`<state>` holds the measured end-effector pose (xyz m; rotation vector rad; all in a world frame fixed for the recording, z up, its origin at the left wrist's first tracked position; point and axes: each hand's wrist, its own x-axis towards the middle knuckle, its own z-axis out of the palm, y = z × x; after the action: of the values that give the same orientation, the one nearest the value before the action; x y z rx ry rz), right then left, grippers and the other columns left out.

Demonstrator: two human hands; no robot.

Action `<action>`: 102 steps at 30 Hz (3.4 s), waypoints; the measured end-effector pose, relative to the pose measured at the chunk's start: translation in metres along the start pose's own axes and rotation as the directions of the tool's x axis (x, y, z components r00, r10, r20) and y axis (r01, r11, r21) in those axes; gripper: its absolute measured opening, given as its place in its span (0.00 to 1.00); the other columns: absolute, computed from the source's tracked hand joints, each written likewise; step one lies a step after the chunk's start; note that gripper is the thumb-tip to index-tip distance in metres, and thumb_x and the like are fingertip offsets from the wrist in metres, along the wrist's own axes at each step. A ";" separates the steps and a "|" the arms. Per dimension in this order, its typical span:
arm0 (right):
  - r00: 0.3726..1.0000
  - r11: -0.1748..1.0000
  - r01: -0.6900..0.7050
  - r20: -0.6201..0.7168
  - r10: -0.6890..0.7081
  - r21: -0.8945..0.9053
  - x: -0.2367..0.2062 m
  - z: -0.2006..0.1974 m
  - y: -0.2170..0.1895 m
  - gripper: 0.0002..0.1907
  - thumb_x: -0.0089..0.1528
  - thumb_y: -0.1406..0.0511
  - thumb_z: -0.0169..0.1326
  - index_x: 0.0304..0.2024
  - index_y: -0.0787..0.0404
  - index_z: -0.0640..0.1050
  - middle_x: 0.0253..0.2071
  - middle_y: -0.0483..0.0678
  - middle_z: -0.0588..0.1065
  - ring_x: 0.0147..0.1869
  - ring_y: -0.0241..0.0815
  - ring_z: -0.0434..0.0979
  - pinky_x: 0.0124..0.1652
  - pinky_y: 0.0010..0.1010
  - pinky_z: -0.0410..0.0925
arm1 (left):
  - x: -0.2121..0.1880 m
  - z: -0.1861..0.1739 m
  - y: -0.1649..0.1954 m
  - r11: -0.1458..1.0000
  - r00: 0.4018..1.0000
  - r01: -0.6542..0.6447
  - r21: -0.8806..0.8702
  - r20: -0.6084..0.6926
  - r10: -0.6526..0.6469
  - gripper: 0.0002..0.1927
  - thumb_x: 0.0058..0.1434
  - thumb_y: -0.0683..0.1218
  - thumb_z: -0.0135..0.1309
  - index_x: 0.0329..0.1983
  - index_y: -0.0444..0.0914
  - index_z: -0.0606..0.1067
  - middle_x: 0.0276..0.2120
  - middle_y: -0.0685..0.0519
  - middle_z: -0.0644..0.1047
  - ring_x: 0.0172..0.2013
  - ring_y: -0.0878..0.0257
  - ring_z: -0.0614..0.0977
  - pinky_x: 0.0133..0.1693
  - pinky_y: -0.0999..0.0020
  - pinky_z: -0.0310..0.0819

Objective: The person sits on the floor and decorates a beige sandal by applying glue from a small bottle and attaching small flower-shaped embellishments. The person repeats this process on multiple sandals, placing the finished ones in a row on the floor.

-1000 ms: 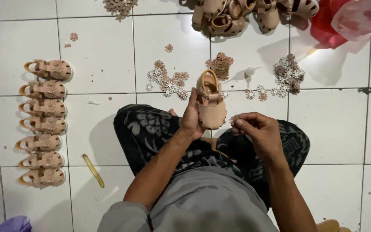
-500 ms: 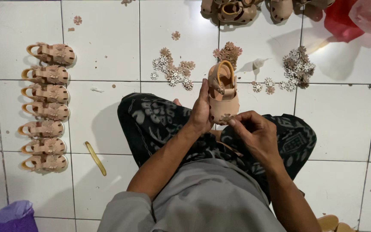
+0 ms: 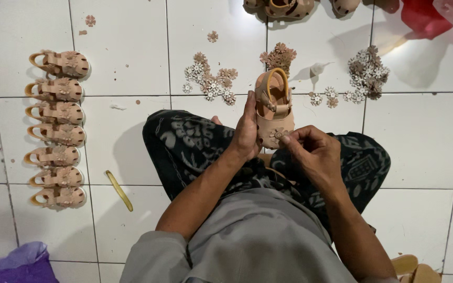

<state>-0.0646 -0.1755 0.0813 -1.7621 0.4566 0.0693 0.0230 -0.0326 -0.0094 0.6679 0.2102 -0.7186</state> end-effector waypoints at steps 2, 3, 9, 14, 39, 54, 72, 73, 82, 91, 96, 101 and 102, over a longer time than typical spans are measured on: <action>1.000 0.999 0.026 0.000 -0.026 0.024 0.000 0.000 0.000 0.08 0.64 0.65 0.63 0.39 0.66 0.81 0.32 0.43 0.81 0.33 0.25 0.75 0.32 0.15 0.68 | 0.000 0.001 0.001 1.000 1.000 -0.008 0.020 0.013 0.007 0.38 0.74 0.68 0.30 0.74 0.37 0.57 0.62 0.46 0.70 0.59 0.56 0.75 0.60 0.61 0.74; 1.000 0.999 -0.001 0.000 0.001 0.033 0.000 0.000 0.001 0.08 0.64 0.65 0.63 0.38 0.66 0.81 0.31 0.43 0.80 0.31 0.25 0.74 0.30 0.16 0.68 | -0.001 0.001 0.001 1.000 1.000 -0.001 0.024 0.006 0.001 0.37 0.74 0.68 0.30 0.73 0.37 0.57 0.62 0.46 0.70 0.60 0.56 0.75 0.60 0.60 0.75; 0.999 0.997 -0.044 0.001 0.044 0.068 0.001 0.000 0.001 0.08 0.63 0.65 0.64 0.38 0.65 0.81 0.28 0.42 0.78 0.28 0.26 0.72 0.27 0.17 0.66 | -0.002 0.003 0.003 0.999 1.000 -0.006 0.036 0.011 0.005 0.36 0.75 0.67 0.28 0.73 0.37 0.58 0.60 0.47 0.72 0.58 0.59 0.76 0.59 0.61 0.76; 0.998 0.995 -0.067 0.001 0.067 0.076 0.000 0.001 -0.003 0.08 0.63 0.65 0.63 0.36 0.66 0.81 0.27 0.42 0.77 0.26 0.25 0.72 0.25 0.16 0.65 | -0.003 0.001 0.002 0.997 0.999 -0.008 0.071 0.032 0.006 0.36 0.76 0.67 0.27 0.71 0.36 0.60 0.56 0.45 0.74 0.52 0.59 0.80 0.54 0.62 0.81; 0.981 0.997 -0.029 0.195 0.015 0.068 0.007 -0.033 -0.010 0.19 0.64 0.66 0.64 0.56 0.67 0.78 0.38 0.48 0.76 0.29 0.31 0.71 0.26 0.23 0.64 | -0.011 0.004 0.002 0.957 0.940 0.291 -0.001 0.187 -0.286 0.37 0.75 0.68 0.31 0.68 0.35 0.65 0.51 0.44 0.78 0.46 0.58 0.84 0.45 0.63 0.85; 0.845 0.964 -0.239 0.463 0.267 -0.120 0.016 -0.023 -0.004 0.14 0.58 0.61 0.65 0.36 0.68 0.84 0.18 0.45 0.77 0.16 0.29 0.71 0.15 0.22 0.62 | -0.014 0.011 0.000 0.944 0.943 0.295 0.146 0.117 -0.313 0.38 0.73 0.67 0.37 0.68 0.32 0.63 0.49 0.45 0.76 0.44 0.61 0.82 0.44 0.67 0.84; 0.838 0.988 -0.150 0.525 0.147 -0.037 -0.005 -0.030 -0.014 0.13 0.60 0.63 0.62 0.39 0.69 0.80 0.17 0.42 0.73 0.17 0.30 0.73 0.17 0.21 0.67 | -0.017 0.017 0.004 0.909 0.904 0.330 0.255 0.191 -0.382 0.36 0.74 0.67 0.35 0.66 0.33 0.67 0.49 0.46 0.78 0.44 0.62 0.83 0.45 0.67 0.84; 0.828 0.988 -0.153 0.542 0.145 -0.031 -0.005 -0.032 -0.014 0.13 0.61 0.63 0.61 0.38 0.70 0.80 0.17 0.43 0.73 0.18 0.30 0.74 0.18 0.22 0.68 | -0.016 0.016 0.004 0.904 0.900 0.345 0.254 0.182 -0.395 0.36 0.74 0.67 0.35 0.66 0.33 0.67 0.49 0.46 0.78 0.45 0.63 0.83 0.45 0.67 0.84; 0.834 0.964 -0.264 0.509 0.211 0.033 -0.006 -0.030 0.004 0.10 0.62 0.65 0.58 0.33 0.70 0.77 0.17 0.43 0.74 0.18 0.32 0.75 0.18 0.23 0.68 | -0.012 0.012 0.001 0.893 0.887 0.367 0.260 0.192 -0.421 0.37 0.74 0.68 0.35 0.66 0.33 0.67 0.48 0.46 0.77 0.43 0.63 0.83 0.43 0.68 0.84; 0.849 0.963 -0.259 0.495 0.186 0.082 -0.008 -0.028 0.009 0.11 0.61 0.64 0.58 0.34 0.69 0.79 0.15 0.43 0.73 0.16 0.30 0.73 0.16 0.21 0.65 | -0.012 0.012 0.003 0.871 0.880 0.396 0.292 0.150 -0.450 0.37 0.73 0.68 0.36 0.64 0.31 0.68 0.47 0.47 0.78 0.42 0.64 0.83 0.43 0.70 0.83; 0.861 0.972 -0.235 0.468 0.200 0.016 -0.007 -0.023 0.000 0.13 0.59 0.62 0.63 0.38 0.68 0.82 0.17 0.41 0.75 0.17 0.28 0.74 0.17 0.21 0.64 | -0.015 0.014 0.004 0.880 0.900 0.362 0.309 0.130 -0.416 0.37 0.73 0.68 0.36 0.64 0.31 0.68 0.46 0.47 0.78 0.41 0.64 0.82 0.41 0.70 0.82; 0.878 0.974 -0.212 0.453 0.152 0.082 -0.012 -0.015 0.008 0.13 0.60 0.61 0.64 0.40 0.66 0.84 0.14 0.41 0.70 0.14 0.28 0.63 0.16 0.21 0.57 | -0.020 0.013 0.004 0.884 0.895 0.352 0.309 0.167 -0.415 0.36 0.71 0.68 0.37 0.66 0.35 0.67 0.50 0.50 0.78 0.45 0.66 0.81 0.45 0.73 0.81; 0.879 0.978 -0.199 0.454 0.146 0.070 -0.012 -0.014 0.010 0.13 0.60 0.62 0.64 0.40 0.66 0.85 0.15 0.41 0.70 0.15 0.27 0.64 0.16 0.21 0.56 | -0.021 0.013 0.004 0.879 0.893 0.352 0.320 0.166 -0.418 0.37 0.72 0.68 0.36 0.65 0.34 0.68 0.49 0.49 0.78 0.44 0.65 0.81 0.45 0.72 0.81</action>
<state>-0.0822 -0.1874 0.0788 -1.5262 0.2713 0.5565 0.0098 -0.0272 0.0106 0.8179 0.0230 -1.2239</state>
